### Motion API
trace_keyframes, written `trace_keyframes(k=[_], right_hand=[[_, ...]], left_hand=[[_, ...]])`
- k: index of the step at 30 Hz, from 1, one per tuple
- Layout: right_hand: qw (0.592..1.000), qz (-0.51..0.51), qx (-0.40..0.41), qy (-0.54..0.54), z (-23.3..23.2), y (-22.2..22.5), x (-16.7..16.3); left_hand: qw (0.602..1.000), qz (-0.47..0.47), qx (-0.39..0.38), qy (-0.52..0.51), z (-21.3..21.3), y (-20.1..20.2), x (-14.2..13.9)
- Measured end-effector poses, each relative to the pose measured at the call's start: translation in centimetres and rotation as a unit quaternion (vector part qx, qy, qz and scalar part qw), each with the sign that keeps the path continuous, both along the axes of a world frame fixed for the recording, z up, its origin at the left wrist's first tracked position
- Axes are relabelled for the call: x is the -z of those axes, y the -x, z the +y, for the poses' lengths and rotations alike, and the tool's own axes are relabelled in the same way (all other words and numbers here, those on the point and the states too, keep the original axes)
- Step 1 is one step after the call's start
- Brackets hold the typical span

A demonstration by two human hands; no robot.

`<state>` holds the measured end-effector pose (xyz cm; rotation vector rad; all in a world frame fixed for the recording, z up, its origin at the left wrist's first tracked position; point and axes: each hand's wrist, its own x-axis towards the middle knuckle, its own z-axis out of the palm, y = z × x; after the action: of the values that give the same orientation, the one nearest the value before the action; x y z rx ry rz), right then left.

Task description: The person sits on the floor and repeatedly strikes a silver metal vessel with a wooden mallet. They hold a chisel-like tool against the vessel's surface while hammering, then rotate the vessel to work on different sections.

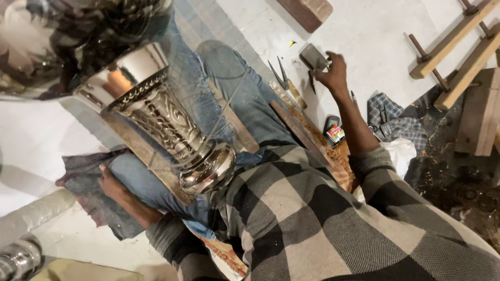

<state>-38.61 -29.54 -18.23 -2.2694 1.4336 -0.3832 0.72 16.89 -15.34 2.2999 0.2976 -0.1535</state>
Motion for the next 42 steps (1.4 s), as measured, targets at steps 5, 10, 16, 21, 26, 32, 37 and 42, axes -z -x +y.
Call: trace_keyframes(k=[5,10,16,21,26,32,37,42], right_hand=[[0.997,0.002,-0.058,0.056,-0.8,-0.8,0.0],[0.997,0.048,-0.052,0.042,-0.5,-2.5,-0.4],[0.999,0.048,-0.024,-0.002,-1.2,-3.9,-0.8],[0.993,0.08,-0.013,-0.086,-1.4,-4.7,-1.4],[0.995,0.061,-0.031,-0.075,-0.1,-5.0,-1.2],[0.987,-0.017,-0.056,0.15,-0.1,-5.6,-0.3],[0.972,-0.227,0.052,0.026,-3.6,-8.1,-1.8],[0.875,-0.363,0.163,-0.277,-4.2,-10.7,-2.7]], left_hand=[[0.999,0.001,0.037,0.008,-0.8,0.2,-1.2],[0.999,-0.032,0.008,-0.014,-0.9,0.1,-1.4],[0.996,-0.041,-0.026,0.078,-0.4,-0.1,-0.9],[0.989,-0.052,-0.042,0.133,0.6,-0.2,0.1],[0.986,-0.079,-0.052,0.14,1.3,-0.8,0.8],[0.977,-0.098,-0.074,0.176,1.5,-1.5,0.9],[0.982,-0.099,-0.077,0.139,2.1,-1.7,0.7],[0.979,-0.126,-0.07,0.142,2.6,-2.0,0.8]])
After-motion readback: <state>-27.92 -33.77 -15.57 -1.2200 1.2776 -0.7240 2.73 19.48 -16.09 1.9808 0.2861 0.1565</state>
